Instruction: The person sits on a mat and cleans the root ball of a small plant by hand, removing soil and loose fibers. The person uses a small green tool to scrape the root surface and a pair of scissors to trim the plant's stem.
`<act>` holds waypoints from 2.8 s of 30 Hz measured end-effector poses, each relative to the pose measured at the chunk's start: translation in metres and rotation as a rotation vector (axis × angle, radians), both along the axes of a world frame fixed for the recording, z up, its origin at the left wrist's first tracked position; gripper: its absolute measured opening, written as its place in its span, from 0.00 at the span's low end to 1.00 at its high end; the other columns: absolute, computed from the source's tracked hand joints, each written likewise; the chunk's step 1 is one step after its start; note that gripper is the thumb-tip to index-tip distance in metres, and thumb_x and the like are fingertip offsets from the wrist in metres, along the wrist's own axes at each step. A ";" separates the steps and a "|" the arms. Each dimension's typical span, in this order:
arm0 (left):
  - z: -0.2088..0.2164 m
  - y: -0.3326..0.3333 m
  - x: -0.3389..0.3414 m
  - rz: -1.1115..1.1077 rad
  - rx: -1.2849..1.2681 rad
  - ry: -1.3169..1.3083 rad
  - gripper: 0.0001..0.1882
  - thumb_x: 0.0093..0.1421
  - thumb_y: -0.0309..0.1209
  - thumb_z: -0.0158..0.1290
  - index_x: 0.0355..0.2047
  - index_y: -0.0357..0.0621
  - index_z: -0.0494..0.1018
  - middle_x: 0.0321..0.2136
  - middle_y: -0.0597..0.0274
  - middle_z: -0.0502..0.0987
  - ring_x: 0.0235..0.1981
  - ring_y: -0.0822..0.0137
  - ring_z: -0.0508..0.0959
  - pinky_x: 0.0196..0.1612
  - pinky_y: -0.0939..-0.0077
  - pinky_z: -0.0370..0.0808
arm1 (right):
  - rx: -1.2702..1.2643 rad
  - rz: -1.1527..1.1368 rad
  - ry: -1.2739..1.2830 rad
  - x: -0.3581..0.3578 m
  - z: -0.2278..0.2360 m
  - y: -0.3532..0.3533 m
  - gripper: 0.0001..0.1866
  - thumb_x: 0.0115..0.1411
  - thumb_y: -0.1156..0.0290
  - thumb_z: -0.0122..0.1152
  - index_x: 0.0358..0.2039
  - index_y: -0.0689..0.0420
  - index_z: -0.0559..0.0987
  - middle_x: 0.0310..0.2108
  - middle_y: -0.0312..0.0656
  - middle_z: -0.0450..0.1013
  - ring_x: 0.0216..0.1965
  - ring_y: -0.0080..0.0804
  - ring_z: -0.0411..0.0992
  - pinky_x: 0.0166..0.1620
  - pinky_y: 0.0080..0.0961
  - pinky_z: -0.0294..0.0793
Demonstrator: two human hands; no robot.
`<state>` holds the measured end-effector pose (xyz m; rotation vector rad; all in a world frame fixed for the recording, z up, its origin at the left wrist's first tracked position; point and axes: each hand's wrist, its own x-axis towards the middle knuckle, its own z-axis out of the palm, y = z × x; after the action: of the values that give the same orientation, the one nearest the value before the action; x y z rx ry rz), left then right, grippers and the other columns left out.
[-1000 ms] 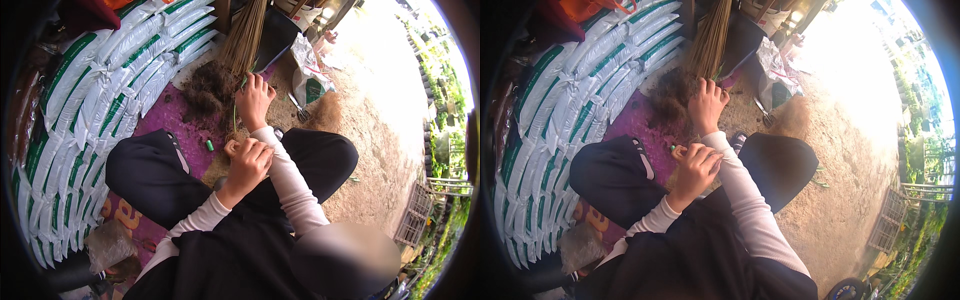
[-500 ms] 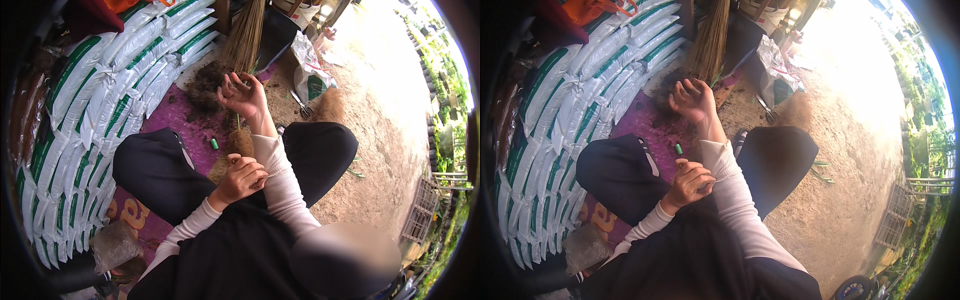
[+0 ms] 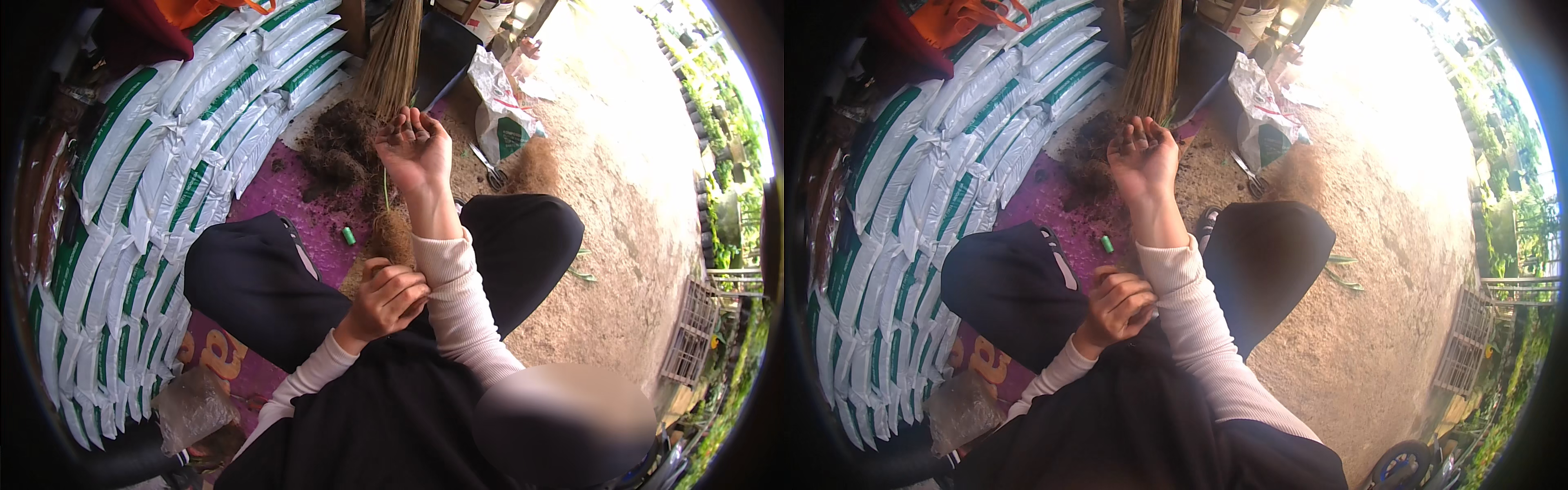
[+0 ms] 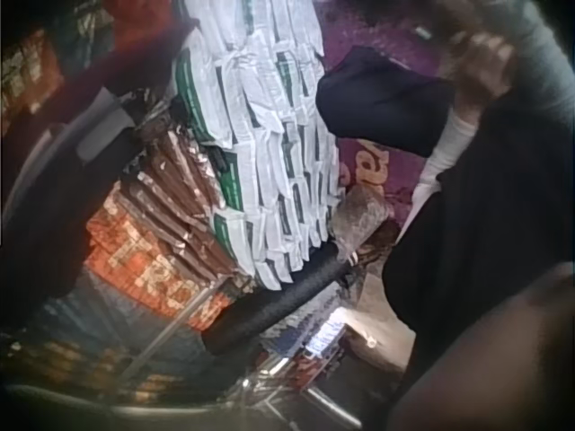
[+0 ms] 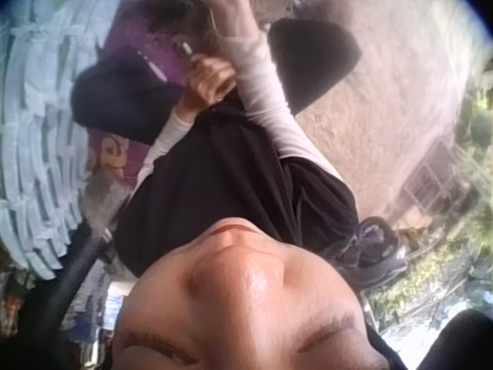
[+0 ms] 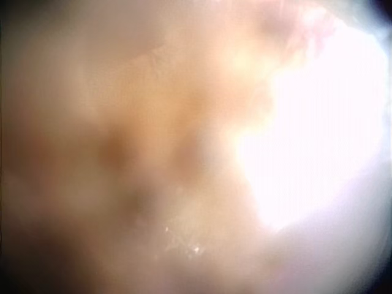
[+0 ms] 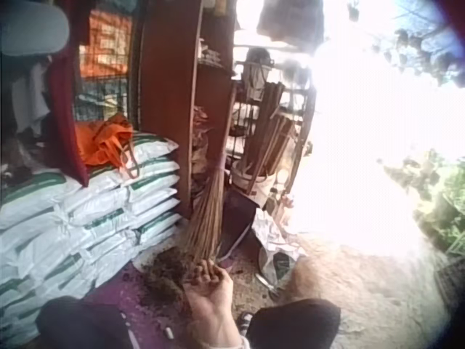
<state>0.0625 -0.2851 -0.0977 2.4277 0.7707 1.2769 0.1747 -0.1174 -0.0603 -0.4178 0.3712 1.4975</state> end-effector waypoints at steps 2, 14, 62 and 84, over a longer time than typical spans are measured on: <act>-0.002 -0.008 -0.003 -0.107 -0.162 -0.027 0.11 0.45 0.26 0.62 0.30 0.45 0.72 0.32 0.64 0.76 0.37 0.62 0.75 0.43 0.63 0.68 | -0.008 -0.052 0.040 0.011 -0.012 0.007 0.07 0.61 0.69 0.47 0.35 0.58 0.70 0.32 0.38 0.70 0.34 0.29 0.68 0.44 0.32 0.66; -0.032 0.011 0.013 -0.080 -1.205 -0.643 0.10 0.58 0.24 0.55 0.41 0.39 0.72 0.36 0.67 0.76 0.40 0.77 0.73 0.45 0.80 0.68 | -0.130 -0.157 0.098 0.010 -0.023 0.020 0.08 0.63 0.65 0.40 0.38 0.53 0.67 0.38 0.35 0.68 0.37 0.27 0.67 0.43 0.32 0.65; -0.082 0.203 -0.019 0.611 -0.883 -1.322 0.22 0.51 0.28 0.52 0.49 0.43 0.65 0.34 0.65 0.70 0.35 0.73 0.70 0.40 0.76 0.65 | 0.671 0.189 -2.192 -0.045 -0.043 -0.138 0.17 0.45 0.71 0.67 0.38 0.53 0.79 0.37 0.39 0.71 0.39 0.35 0.69 0.43 0.32 0.62; -0.141 0.181 -0.014 0.917 -0.588 0.645 0.25 0.49 0.42 0.63 0.44 0.46 0.70 0.46 0.54 0.66 0.51 0.54 0.68 0.57 0.37 0.56 | 1.071 1.129 -1.501 -0.051 0.011 -0.180 0.06 0.54 0.68 0.64 0.32 0.53 0.79 0.32 0.32 0.73 0.42 0.26 0.70 0.47 0.30 0.52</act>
<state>0.0481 -0.1037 -0.2384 1.9716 2.2234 0.2768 0.1239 -0.2970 -0.0488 -0.7585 -2.0344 1.6619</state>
